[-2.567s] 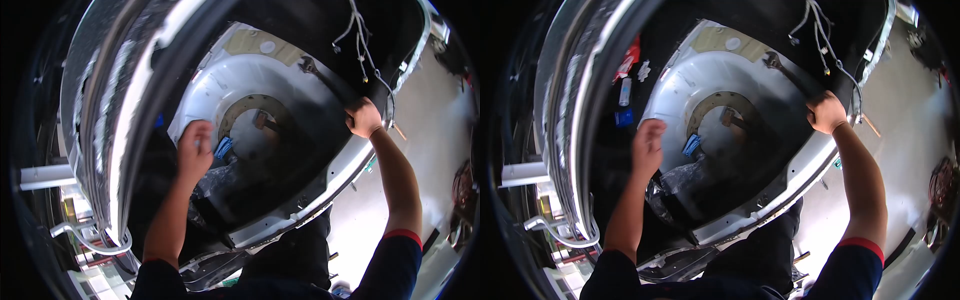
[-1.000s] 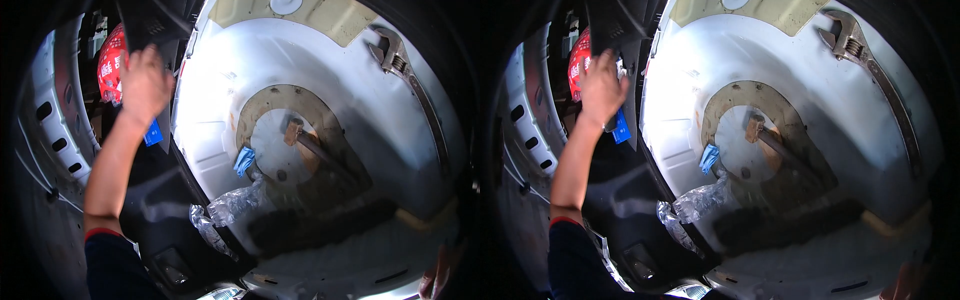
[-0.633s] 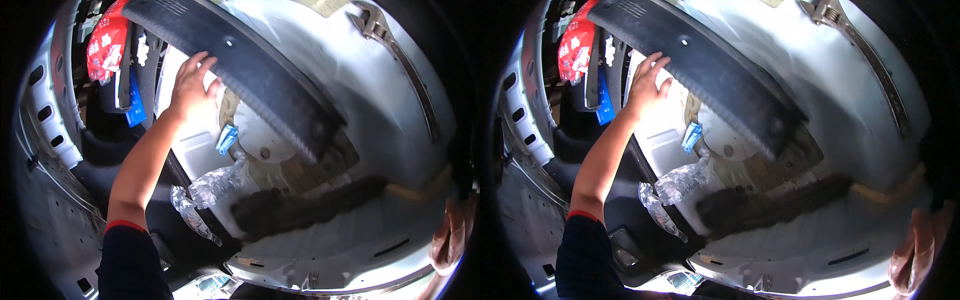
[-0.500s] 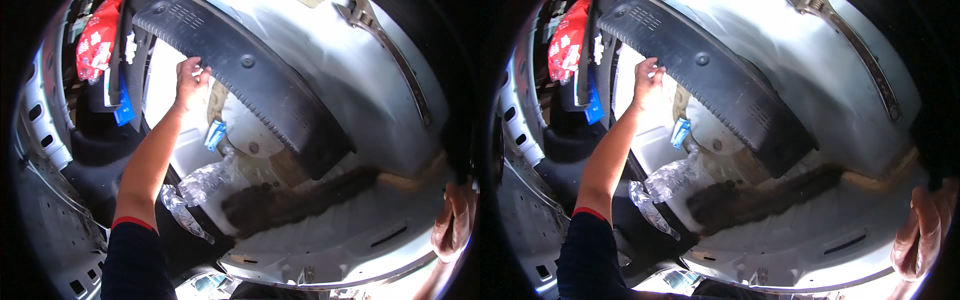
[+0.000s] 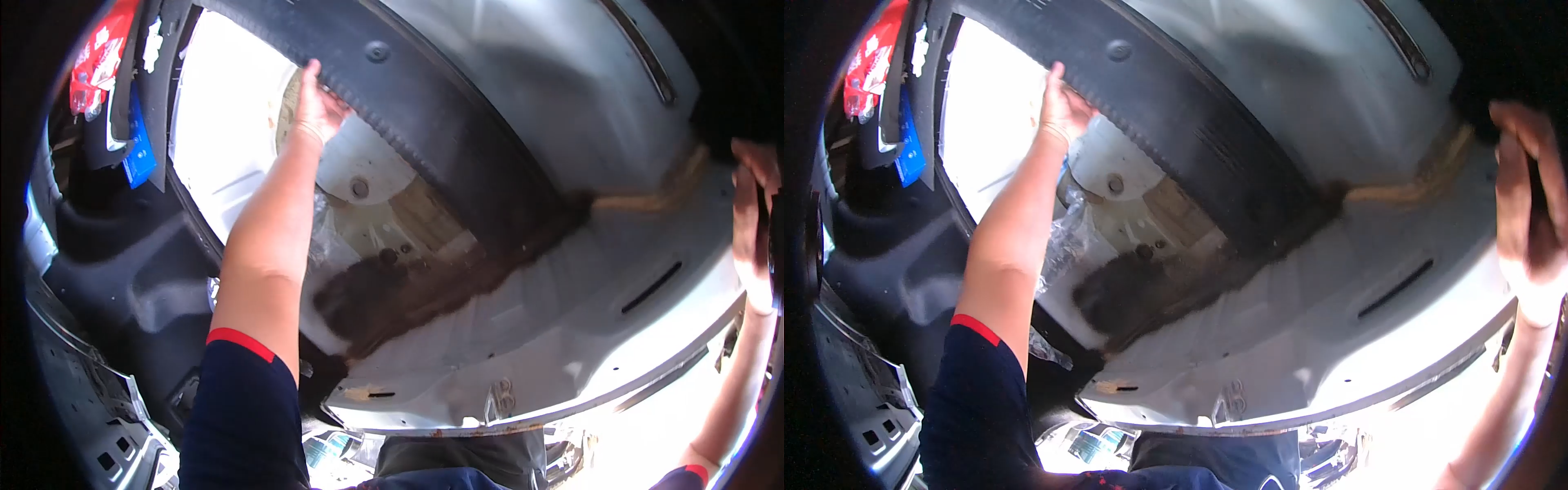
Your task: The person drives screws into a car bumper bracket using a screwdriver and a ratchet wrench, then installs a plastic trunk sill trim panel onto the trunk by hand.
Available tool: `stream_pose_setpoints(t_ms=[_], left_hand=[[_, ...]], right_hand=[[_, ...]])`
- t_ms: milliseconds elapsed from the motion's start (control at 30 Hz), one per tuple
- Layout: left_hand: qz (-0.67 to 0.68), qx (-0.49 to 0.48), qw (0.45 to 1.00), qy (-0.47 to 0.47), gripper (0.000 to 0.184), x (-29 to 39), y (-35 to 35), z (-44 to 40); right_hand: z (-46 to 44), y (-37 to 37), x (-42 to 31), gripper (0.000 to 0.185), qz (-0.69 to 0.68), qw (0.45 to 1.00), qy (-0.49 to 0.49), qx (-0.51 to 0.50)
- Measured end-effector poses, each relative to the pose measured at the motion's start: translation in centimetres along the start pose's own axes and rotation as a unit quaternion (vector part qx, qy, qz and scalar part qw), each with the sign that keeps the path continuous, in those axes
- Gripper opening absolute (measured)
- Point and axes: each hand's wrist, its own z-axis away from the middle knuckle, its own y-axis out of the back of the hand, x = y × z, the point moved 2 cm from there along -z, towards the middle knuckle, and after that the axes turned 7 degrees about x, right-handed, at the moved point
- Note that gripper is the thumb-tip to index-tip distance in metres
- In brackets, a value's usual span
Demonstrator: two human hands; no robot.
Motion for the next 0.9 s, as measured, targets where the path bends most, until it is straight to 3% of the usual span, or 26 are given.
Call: stream_pose_setpoints(t_ms=[67, 133, 200, 267, 367, 400, 467, 533, 600, 667, 700, 733, 800, 867, 900], left_hand=[[0.073, -0.007, 0.996, -0.046, 0.079, 0.5, 0.9, 0.5], [0.128, -0.292, 0.948, -0.008, 0.05, 2.8, 6.4, -3.1], [0.076, -0.1, 0.988, -0.088, 0.043, 4.6, 2.9, 4.1], [0.094, -0.114, 0.982, -0.116, 0.039, 7.3, 2.4, 8.0], [0.148, -0.109, 0.972, -0.146, 0.042, 14.8, 6.4, 5.4], [0.164, 0.002, 0.972, -0.168, 0.046, 14.5, 5.8, 8.7], [0.148, 0.11, 0.947, -0.264, 0.047, 13.0, 3.6, 17.6], [0.21, 0.065, 0.931, -0.292, 0.045, 13.0, 5.5, 21.2], [0.178, 0.032, 0.916, -0.359, 0.053, 13.2, 6.8, 23.9], [0.262, -0.076, 0.905, -0.326, 0.056, 12.7, 7.6, 27.0], [0.292, -0.196, 0.887, -0.3, 0.06, 12.3, 8.0, 28.1], [0.278, -0.194, 0.895, -0.289, 0.051, 12.9, 7.4, 29.7], [0.328, 0.042, 0.856, -0.398, 0.021, 9.9, 3.8, 33.7], [0.347, -0.019, 0.854, -0.388, 0.019, 9.0, 4.0, 34.1], [0.355, -0.051, 0.85, -0.385, 0.019, 8.3, 3.9, 34.5]], right_hand=[[-0.4, -0.6, -0.5, 0.015, -0.003, 1.0, 0.007, 0.018], [-0.5, -0.7, -1.4, 0.015, -0.007, 0.999, 0.005, 0.036], [-1.1, -0.8, -1.8, 0.014, -0.009, 0.998, -0.001, 0.058], [-1.4, -0.4, -2.0, 0.014, -0.008, 0.997, -0.01, 0.075], [-1.2, 1.0, -2.9, 0.014, 0.004, 0.996, -0.015, 0.092], [-1.1, 1.0, -3.2, 0.014, 0.006, 0.996, -0.021, 0.091], [-0.9, 0.7, -1.3, 0.014, -0.043, 0.997, -0.031, 0.063], [-1.1, 1.0, -2.6, 0.015, 0.015, 0.997, 0.031, 0.063], [-1.5, 0.6, -0.8, 0.018, 0.049, 0.994, 0.073, 0.072], [-1.9, -0.6, 0.6, 0.022, 0.061, 0.985, 0.098, 0.125], [-1.9, -0.9, 0.7, 0.019, 0.024, 0.984, 0.096, 0.151], [-2.1, -0.8, 0.5, 0.021, 0.04, 0.975, 0.127, 0.178], [-2.0, -0.3, 0.1, 0.025, -0.027, 0.975, 0.127, 0.182], [-1.5, 1.1, -1.1, 0.036, -0.123, 0.969, 0.127, 0.172], [-1.0, -1.6, 5.3, 0.031, -0.217, 0.962, 0.006, 0.165]])
